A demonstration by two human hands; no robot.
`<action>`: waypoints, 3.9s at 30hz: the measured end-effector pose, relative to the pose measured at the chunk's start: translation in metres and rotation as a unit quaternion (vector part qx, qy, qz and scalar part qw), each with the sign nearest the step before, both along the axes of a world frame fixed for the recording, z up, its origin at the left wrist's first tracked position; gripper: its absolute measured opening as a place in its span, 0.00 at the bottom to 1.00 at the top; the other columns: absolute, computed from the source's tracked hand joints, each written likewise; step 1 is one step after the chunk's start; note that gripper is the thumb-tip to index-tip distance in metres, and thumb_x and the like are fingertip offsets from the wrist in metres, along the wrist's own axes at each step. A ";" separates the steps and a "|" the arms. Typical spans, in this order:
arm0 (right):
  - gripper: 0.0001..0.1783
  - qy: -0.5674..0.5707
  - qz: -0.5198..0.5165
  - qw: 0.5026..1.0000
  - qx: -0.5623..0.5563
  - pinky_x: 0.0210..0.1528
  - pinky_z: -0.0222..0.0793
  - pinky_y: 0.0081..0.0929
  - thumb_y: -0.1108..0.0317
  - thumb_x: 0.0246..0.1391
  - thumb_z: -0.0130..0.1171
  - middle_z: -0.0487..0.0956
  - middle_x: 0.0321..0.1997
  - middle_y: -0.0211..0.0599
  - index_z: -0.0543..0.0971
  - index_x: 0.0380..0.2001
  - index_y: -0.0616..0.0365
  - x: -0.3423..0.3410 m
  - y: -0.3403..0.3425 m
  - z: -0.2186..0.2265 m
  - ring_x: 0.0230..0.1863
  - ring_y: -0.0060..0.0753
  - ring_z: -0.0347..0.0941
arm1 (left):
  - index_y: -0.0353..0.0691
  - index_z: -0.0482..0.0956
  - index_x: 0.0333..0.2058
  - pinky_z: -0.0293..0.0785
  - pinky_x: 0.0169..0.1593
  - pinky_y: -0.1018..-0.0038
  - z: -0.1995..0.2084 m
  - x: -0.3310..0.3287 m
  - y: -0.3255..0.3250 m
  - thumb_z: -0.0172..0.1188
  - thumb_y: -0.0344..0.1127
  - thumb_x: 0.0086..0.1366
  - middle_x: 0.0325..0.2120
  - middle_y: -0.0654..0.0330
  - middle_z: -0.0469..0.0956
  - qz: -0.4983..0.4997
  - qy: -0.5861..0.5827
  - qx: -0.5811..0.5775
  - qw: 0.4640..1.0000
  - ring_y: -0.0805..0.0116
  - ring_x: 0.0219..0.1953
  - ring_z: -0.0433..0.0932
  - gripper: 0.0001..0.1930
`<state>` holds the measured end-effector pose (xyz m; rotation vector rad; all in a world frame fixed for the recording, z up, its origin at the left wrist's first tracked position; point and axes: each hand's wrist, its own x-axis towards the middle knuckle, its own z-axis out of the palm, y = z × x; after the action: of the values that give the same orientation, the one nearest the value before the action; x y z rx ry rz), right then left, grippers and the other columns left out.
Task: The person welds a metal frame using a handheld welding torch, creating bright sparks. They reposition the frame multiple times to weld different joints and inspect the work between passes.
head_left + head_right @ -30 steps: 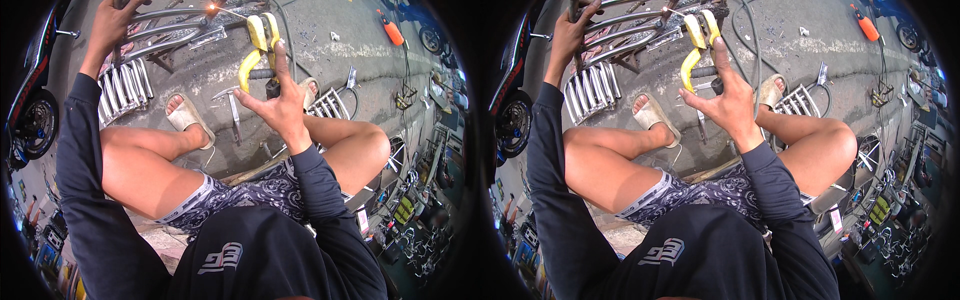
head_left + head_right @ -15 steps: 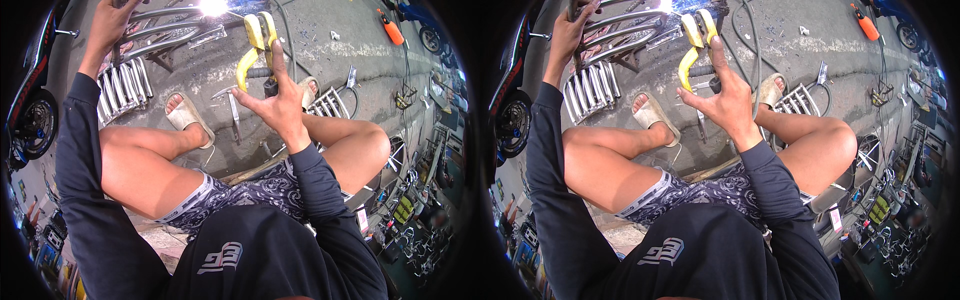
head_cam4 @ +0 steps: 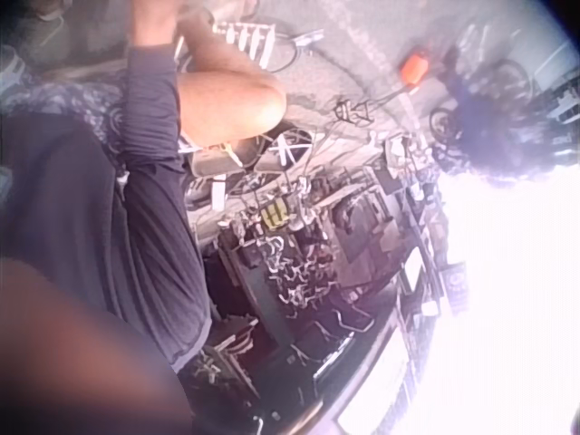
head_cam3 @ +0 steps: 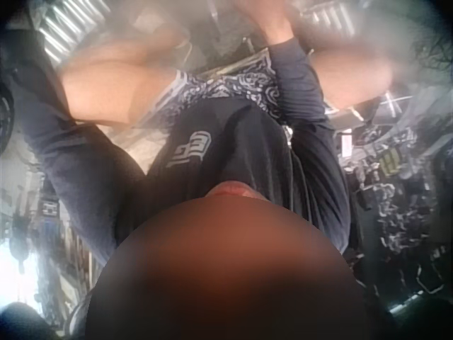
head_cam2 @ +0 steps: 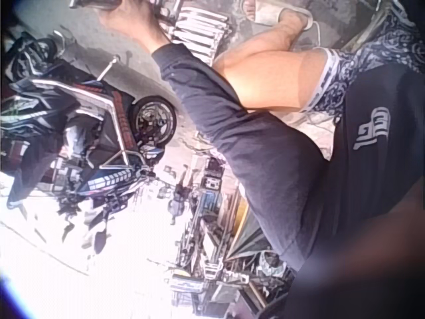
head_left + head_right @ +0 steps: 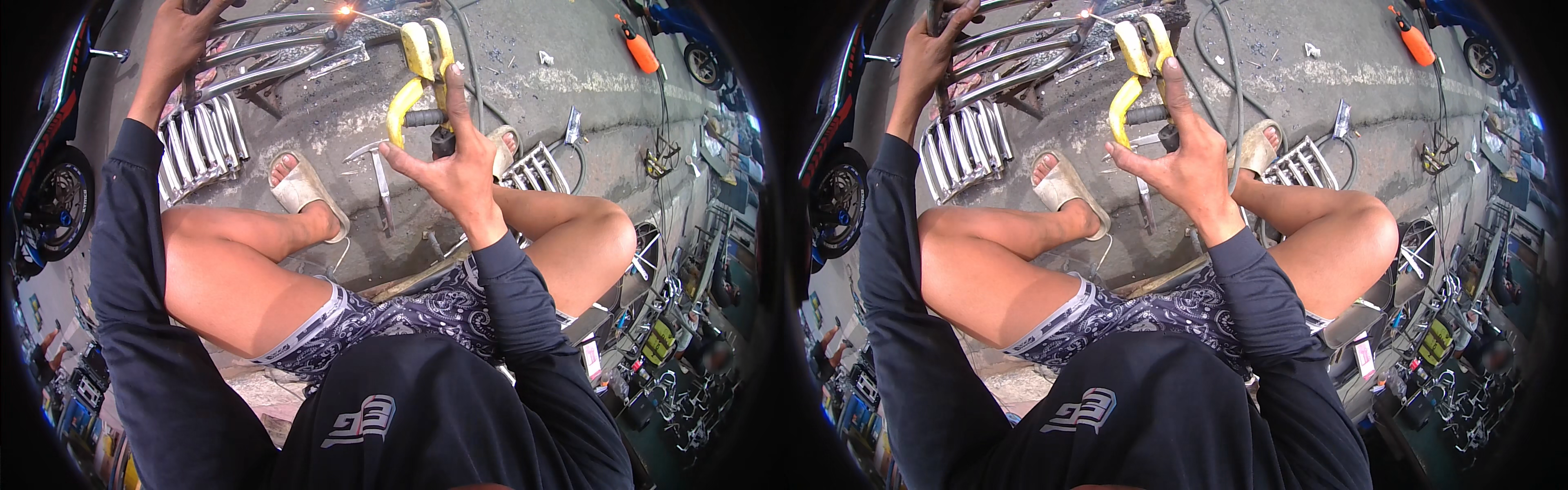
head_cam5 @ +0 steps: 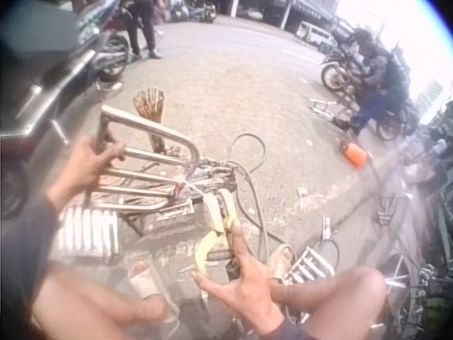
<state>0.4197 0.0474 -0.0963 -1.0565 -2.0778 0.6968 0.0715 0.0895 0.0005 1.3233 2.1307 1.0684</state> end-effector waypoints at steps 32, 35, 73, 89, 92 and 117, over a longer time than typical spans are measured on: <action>0.72 -0.002 -0.036 0.997 -0.062 0.46 0.82 0.33 0.52 0.43 0.86 0.86 0.55 0.55 0.50 0.83 0.53 0.004 -0.001 0.009 0.47 0.38 0.87 | 0.34 0.82 0.45 0.86 0.38 0.66 0.005 0.011 0.000 0.65 0.38 0.75 0.36 0.54 0.86 0.016 -0.005 0.020 1.000 0.67 0.32 0.84 0.12; 0.72 -0.014 -0.033 0.999 -0.021 0.49 0.81 0.33 0.52 0.41 0.86 0.86 0.57 0.55 0.51 0.83 0.54 0.012 -0.001 0.016 0.47 0.38 0.86 | 0.33 0.84 0.43 0.83 0.38 0.66 0.003 0.002 0.002 0.69 0.41 0.72 0.33 0.54 0.87 -0.024 0.059 0.011 0.998 0.68 0.31 0.84 0.15; 0.69 -0.063 -0.061 0.995 0.044 0.38 0.78 0.39 0.47 0.41 0.86 0.81 0.32 0.46 0.56 0.82 0.43 0.029 -0.010 0.027 0.32 0.43 0.82 | 0.36 0.83 0.47 0.74 0.39 0.74 -0.021 0.029 -0.024 0.70 0.44 0.73 0.26 0.60 0.81 -0.241 0.173 0.079 0.952 0.75 0.31 0.74 0.17; 0.72 -0.064 -0.062 0.996 0.012 0.53 0.77 0.40 0.45 0.40 0.86 0.86 0.53 0.55 0.54 0.82 0.52 0.027 -0.008 0.025 0.47 0.47 0.88 | 0.37 0.83 0.49 0.76 0.41 0.72 -0.022 0.021 -0.021 0.68 0.47 0.74 0.29 0.59 0.83 -0.236 0.191 0.049 0.951 0.75 0.32 0.77 0.18; 0.71 -0.032 -0.060 0.995 0.075 0.41 0.82 0.39 0.46 0.41 0.86 0.87 0.44 0.52 0.54 0.83 0.43 0.025 -0.005 0.022 0.40 0.50 0.87 | 0.36 0.83 0.49 0.76 0.41 0.72 -0.022 0.021 -0.019 0.68 0.46 0.74 0.28 0.58 0.83 -0.239 0.173 0.076 0.953 0.74 0.31 0.77 0.18; 0.71 -0.066 -0.053 0.996 0.018 0.48 0.81 0.36 0.49 0.41 0.86 0.87 0.52 0.56 0.56 0.81 0.61 0.018 -0.005 0.017 0.41 0.40 0.88 | 0.40 0.85 0.49 0.71 0.38 0.75 -0.024 0.012 -0.015 0.69 0.49 0.74 0.26 0.65 0.78 -0.225 0.161 0.097 0.956 0.77 0.30 0.72 0.18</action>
<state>0.4377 0.0424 -0.0792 -1.2110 -2.1200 0.5470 0.0837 0.0745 -0.0231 2.0745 1.8182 0.9328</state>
